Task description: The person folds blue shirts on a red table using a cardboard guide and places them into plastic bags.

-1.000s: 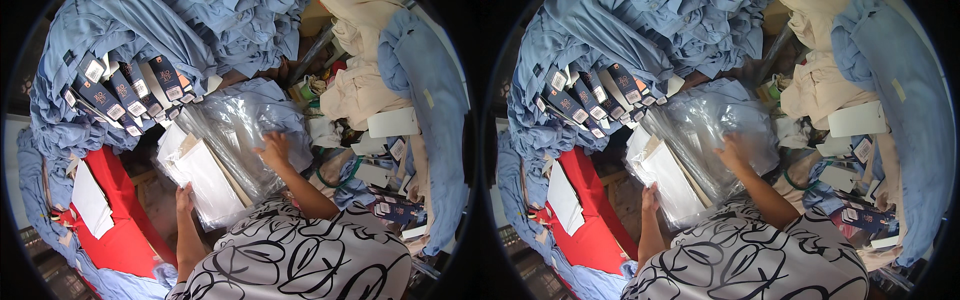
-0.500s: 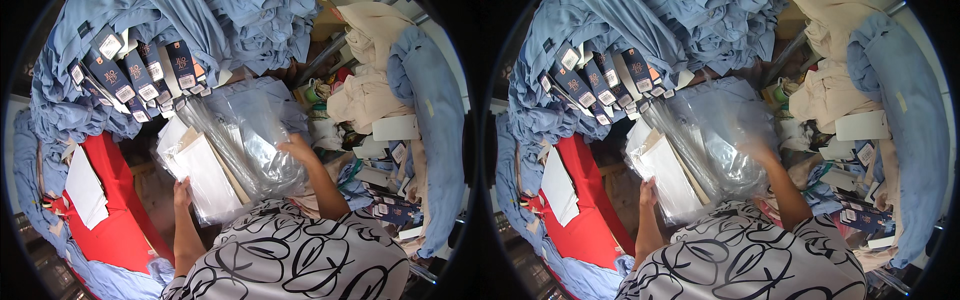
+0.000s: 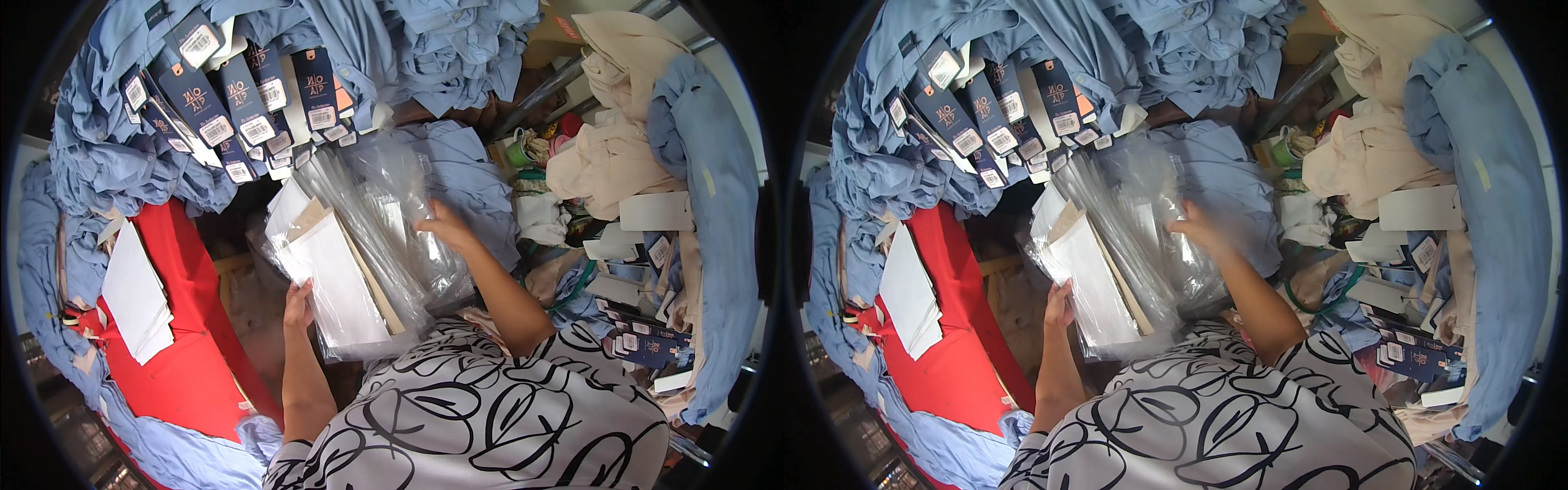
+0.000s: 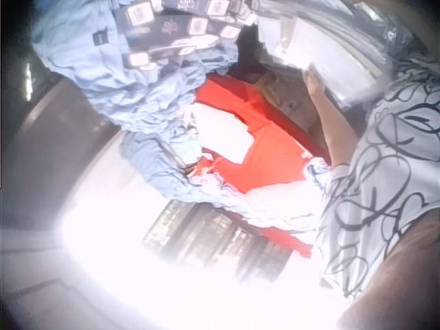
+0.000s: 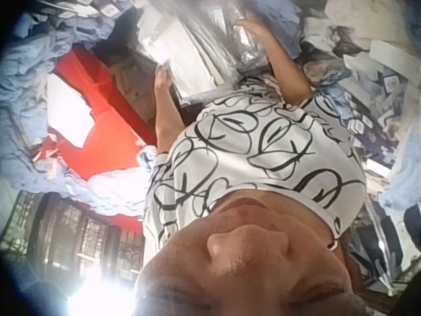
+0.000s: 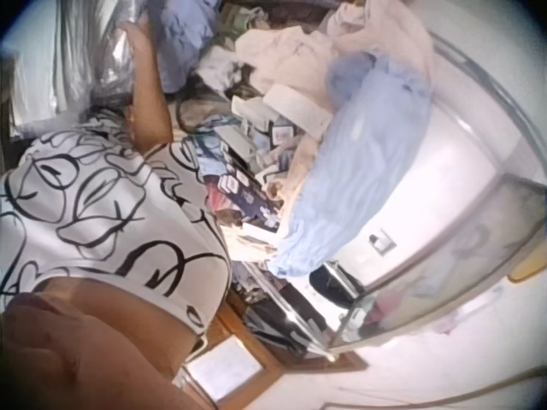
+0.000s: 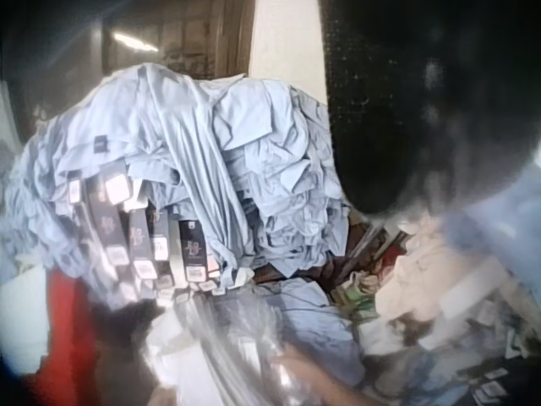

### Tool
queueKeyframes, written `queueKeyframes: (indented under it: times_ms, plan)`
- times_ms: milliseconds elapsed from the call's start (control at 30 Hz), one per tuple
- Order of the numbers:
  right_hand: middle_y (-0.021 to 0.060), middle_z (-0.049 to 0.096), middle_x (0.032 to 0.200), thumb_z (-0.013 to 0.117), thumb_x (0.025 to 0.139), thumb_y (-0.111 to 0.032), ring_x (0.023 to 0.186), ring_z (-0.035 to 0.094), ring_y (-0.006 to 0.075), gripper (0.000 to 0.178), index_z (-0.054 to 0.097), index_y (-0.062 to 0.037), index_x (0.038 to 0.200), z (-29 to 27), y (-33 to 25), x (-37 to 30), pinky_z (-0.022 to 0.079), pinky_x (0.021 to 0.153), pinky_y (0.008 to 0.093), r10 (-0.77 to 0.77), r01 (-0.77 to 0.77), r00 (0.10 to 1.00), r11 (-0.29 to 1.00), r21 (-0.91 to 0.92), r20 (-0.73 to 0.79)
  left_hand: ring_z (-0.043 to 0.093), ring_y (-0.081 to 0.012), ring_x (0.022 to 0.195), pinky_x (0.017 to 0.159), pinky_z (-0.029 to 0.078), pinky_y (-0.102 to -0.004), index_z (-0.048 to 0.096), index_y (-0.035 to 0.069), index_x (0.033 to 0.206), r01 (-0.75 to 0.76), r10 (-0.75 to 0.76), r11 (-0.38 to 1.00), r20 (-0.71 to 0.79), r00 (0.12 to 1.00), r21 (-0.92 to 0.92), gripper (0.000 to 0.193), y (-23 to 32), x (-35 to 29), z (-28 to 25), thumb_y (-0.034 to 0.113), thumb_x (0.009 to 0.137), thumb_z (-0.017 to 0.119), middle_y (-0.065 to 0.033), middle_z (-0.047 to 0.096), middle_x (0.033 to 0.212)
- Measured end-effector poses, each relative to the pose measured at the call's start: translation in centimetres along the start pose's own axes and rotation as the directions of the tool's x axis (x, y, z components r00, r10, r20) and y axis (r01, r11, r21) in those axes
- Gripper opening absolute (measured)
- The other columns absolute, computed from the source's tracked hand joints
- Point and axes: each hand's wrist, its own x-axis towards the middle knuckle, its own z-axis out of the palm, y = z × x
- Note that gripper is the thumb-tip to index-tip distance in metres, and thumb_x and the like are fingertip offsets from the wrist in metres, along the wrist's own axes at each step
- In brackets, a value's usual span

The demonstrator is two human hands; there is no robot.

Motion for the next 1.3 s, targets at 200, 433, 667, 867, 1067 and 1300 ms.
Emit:
queueKeyframes:
  times_ms: [200, 433, 667, 867, 1067, 1300]
  plan:
    - [0.0183, 0.058, 0.127, 0.081, 0.077, -0.025, 0.115, 0.056, 0.0252, 0.081, 0.039, 0.0107, 0.137, 1.7, -1.2, -0.6, 0.041, 0.102, 0.0341, 0.038, -0.048, 0.988, 0.997, 0.065, 0.151, 0.066, -0.0183, 0.097, 0.086, 0.055, -0.0354, 0.061, 0.007, 0.113, 0.016, -0.016, 0.999, 0.012, 1.0, -0.031, 0.021, -0.7, 0.6, -0.8, 0.003, 0.093, 0.06, -0.0061, 0.068, 0.107]
    - [0.0139, 0.066, 0.112, 0.078, 0.081, -0.026, 0.109, 0.059, 0.0211, 0.058, 0.057, 0.0085, 0.122, 3.1, 0.5, -1.0, 0.043, 0.097, 0.0326, 0.16, -0.184, 0.976, 0.969, 0.166, 0.145, 0.065, -0.0191, 0.102, 0.091, 0.054, -0.0378, 0.058, 0.007, 0.12, 0.008, -0.003, 0.999, 0.084, 0.996, -0.049, 0.027, -1.3, 1.5, -2.4, 0.006, 0.094, 0.06, -0.0056, 0.067, 0.111]
    - [0.0147, 0.065, 0.114, 0.078, 0.081, -0.026, 0.114, 0.058, 0.0219, 0.057, 0.057, 0.0087, 0.121, 3.0, -0.2, -1.6, 0.04, 0.102, 0.0326, 0.166, -0.185, 0.978, 0.969, 0.165, 0.123, 0.066, -0.0198, 0.103, 0.093, 0.054, -0.038, 0.059, 0.006, 0.12, -0.002, 0.004, 0.999, 0.048, 0.999, -0.038, 0.027, -0.5, 1.0, -1.2, 0.007, 0.093, 0.061, -0.0064, 0.068, 0.111]
    - [0.0124, 0.066, 0.117, 0.072, 0.085, -0.028, 0.115, 0.057, 0.0222, 0.048, 0.062, 0.0055, 0.118, 2.2, 0.3, -2.6, 0.037, 0.104, 0.0317, 0.16, -0.183, 0.979, 0.962, 0.201, 0.122, 0.065, -0.0169, 0.097, 0.086, 0.055, -0.0338, 0.061, 0.007, 0.116, -0.004, 0.008, 0.996, 0.05, 0.999, -0.085, 0.025, -0.6, 0.7, -0.8, 0.005, 0.092, 0.062, -0.0041, 0.068, 0.108]
    - [0.01, 0.07, 0.099, 0.071, 0.081, -0.017, 0.087, 0.066, 0.0219, 0.035, 0.068, 0.0025, 0.109, -6.4, -1.0, -6.3, 0.052, 0.08, 0.0369, 0.094, -0.051, 0.982, 0.967, 0.249, -0.163, 0.067, -0.0201, 0.098, 0.088, 0.055, -0.0368, 0.059, 0.004, 0.117, -0.071, 0.073, 0.997, 0.038, 0.997, -0.034, 0.026, -0.1, -0.3, -0.4, 0.002, 0.092, 0.062, -0.0072, 0.068, 0.108]
    - [0.0055, 0.069, 0.092, 0.071, 0.078, -0.011, 0.083, 0.065, 0.0147, 0.026, 0.068, -0.0018, 0.101, -13.1, -10.5, -15.8, 0.052, 0.076, 0.03, -0.131, 0.216, 0.936, 0.947, 0.238, -0.327, 0.063, -0.0135, 0.089, 0.08, 0.051, -0.0285, 0.06, 0.0, 0.117, -0.175, 0.176, 0.978, -0.002, 0.984, 0.115, 0.034, -0.3, -2.9, 4.9, 0.003, 0.086, 0.072, -0.0058, 0.068, 0.104]
